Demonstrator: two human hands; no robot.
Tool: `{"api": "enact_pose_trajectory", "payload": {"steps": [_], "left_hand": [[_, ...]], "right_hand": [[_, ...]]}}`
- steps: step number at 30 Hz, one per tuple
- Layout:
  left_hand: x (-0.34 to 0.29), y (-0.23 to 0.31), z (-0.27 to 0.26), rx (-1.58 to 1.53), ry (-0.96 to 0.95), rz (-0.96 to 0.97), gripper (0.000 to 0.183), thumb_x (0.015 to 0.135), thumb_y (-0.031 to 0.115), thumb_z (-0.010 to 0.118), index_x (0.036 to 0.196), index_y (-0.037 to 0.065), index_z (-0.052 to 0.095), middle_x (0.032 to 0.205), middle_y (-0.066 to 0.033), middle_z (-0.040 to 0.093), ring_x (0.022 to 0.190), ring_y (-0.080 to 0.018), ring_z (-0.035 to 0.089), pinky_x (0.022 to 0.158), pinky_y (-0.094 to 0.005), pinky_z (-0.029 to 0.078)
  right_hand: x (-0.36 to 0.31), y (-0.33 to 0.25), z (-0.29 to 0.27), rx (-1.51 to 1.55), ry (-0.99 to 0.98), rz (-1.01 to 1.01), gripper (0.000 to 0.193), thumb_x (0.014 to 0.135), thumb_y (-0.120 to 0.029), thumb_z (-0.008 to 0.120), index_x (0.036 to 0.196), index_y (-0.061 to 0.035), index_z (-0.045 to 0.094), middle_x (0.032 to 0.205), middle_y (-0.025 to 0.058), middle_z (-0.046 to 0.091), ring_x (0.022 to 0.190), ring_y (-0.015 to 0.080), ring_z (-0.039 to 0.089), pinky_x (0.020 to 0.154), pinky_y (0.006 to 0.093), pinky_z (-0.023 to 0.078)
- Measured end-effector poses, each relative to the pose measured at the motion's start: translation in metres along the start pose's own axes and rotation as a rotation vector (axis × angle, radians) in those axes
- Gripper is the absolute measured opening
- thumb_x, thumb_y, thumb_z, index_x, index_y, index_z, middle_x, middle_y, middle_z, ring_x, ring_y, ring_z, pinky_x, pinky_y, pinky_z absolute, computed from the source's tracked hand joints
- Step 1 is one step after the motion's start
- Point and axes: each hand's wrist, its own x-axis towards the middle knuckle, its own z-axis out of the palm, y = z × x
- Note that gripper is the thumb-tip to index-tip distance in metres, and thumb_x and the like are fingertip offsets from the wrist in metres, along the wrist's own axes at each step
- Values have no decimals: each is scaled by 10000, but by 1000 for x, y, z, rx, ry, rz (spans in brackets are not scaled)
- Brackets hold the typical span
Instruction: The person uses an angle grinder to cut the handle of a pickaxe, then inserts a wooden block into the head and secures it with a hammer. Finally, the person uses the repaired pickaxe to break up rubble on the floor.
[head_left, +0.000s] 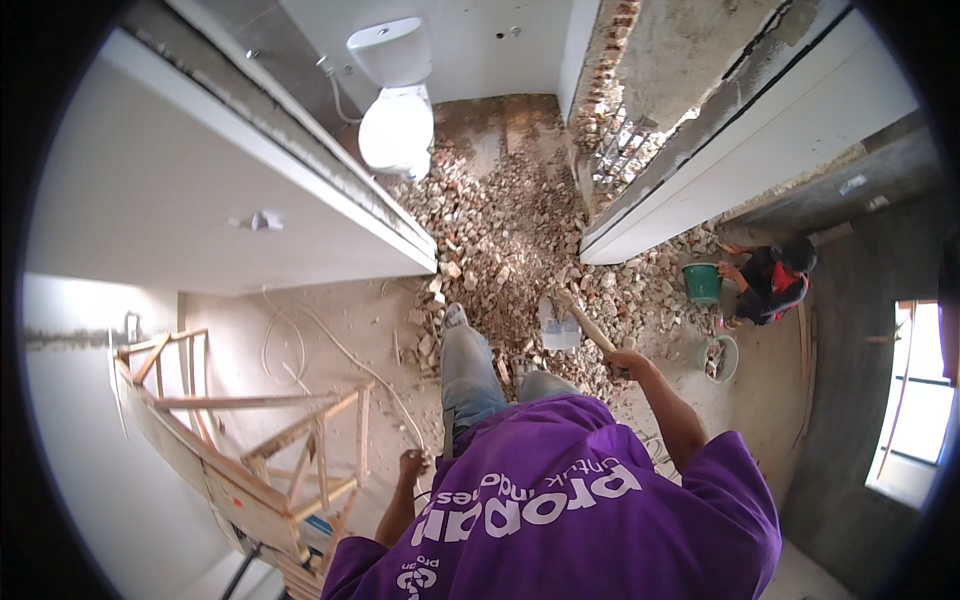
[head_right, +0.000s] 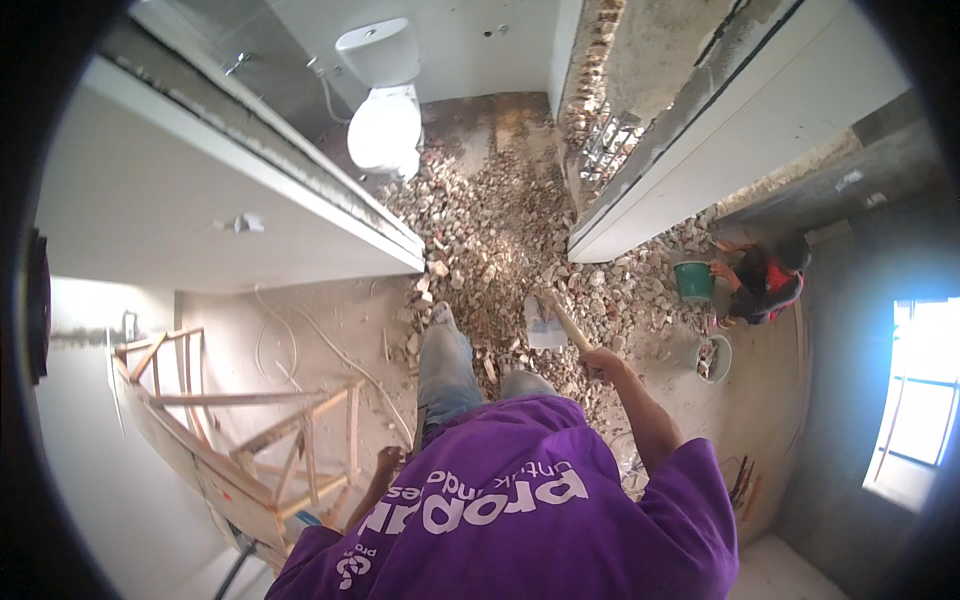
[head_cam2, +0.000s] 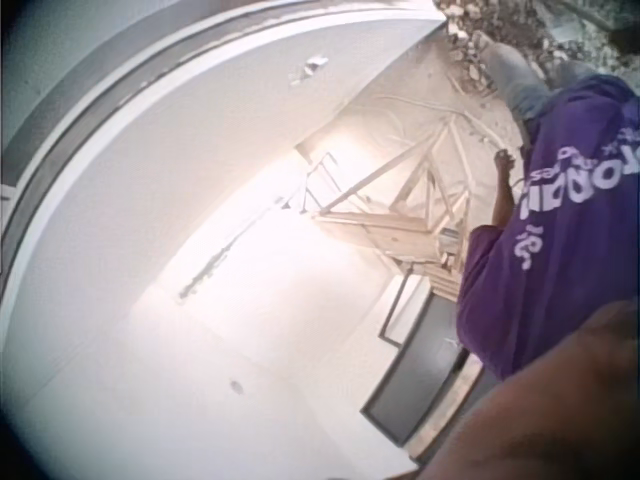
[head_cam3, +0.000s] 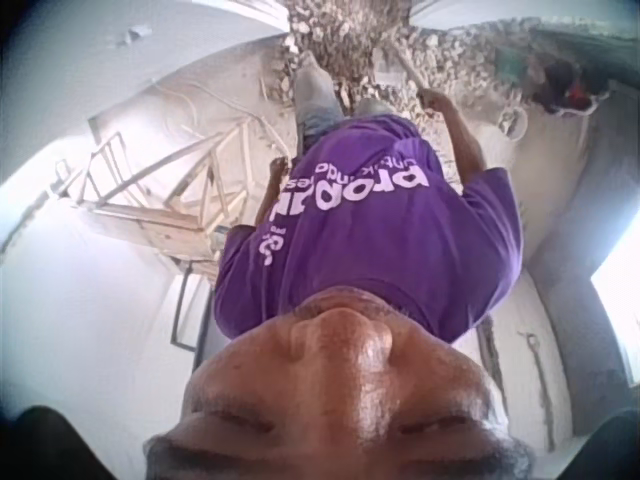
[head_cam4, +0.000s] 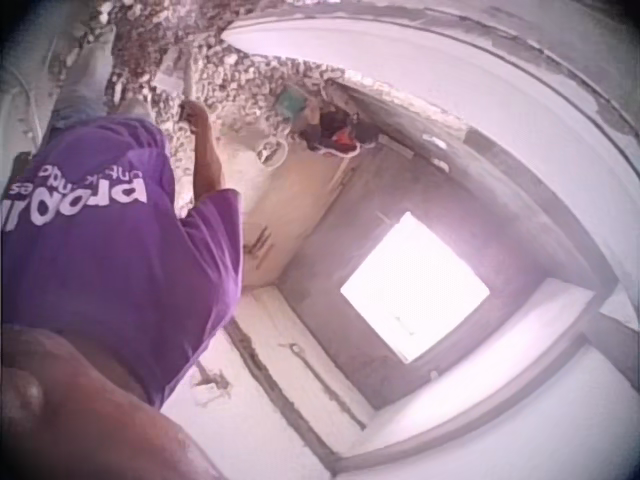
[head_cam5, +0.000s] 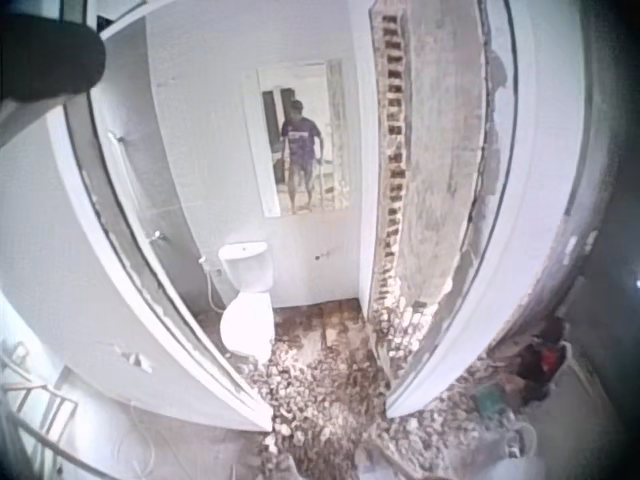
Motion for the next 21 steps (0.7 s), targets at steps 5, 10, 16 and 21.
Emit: {"api": "enact_pose_trajectory", "payload": {"steps": [5, 10, 16, 21], "left_hand": [[102, 73, -2, 350, -239, 450, 425, 902, 241, 619, 1210, -49, 591, 926, -172, 696, 745, -253, 680, 628, -337, 539], [150, 268, 30, 152, -150, 349, 321, 904, 312, 612, 961, -2, 632, 828, -134, 680, 708, -217, 670, 612, -343, 520], [125, 449, 106, 187, -495, 377, 346, 948, 377, 591, 991, 33, 592, 835, -58, 637, 666, -145, 629, 557, -301, 498], [221, 423, 204, 706, -539, 545, 806, 910, 681, 430, 1235, -44, 566, 1115, -230, 635, 902, -350, 671, 753, -405, 531]], "right_hand": [[8, -64, 51, 631, -168, 0, 228, 874, -155, 620, 693, -46, 537, 547, 43, 510, 434, 162, 524, 381, 295, 432], [50, -169, 104, 1236, -254, 65, 213, 944, -258, 576, 868, -68, 518, 635, 20, 515, 481, 132, 504, 411, 278, 446], [90, -284, 181, 896, -146, -21, 165, 950, -295, 508, 1025, -148, 510, 743, 54, 531, 597, 171, 550, 471, 288, 434], [143, -280, 259, 537, -156, 25, 446, 913, -521, 512, 1161, -155, 568, 1011, 86, 630, 855, 252, 619, 659, 466, 489]]}}
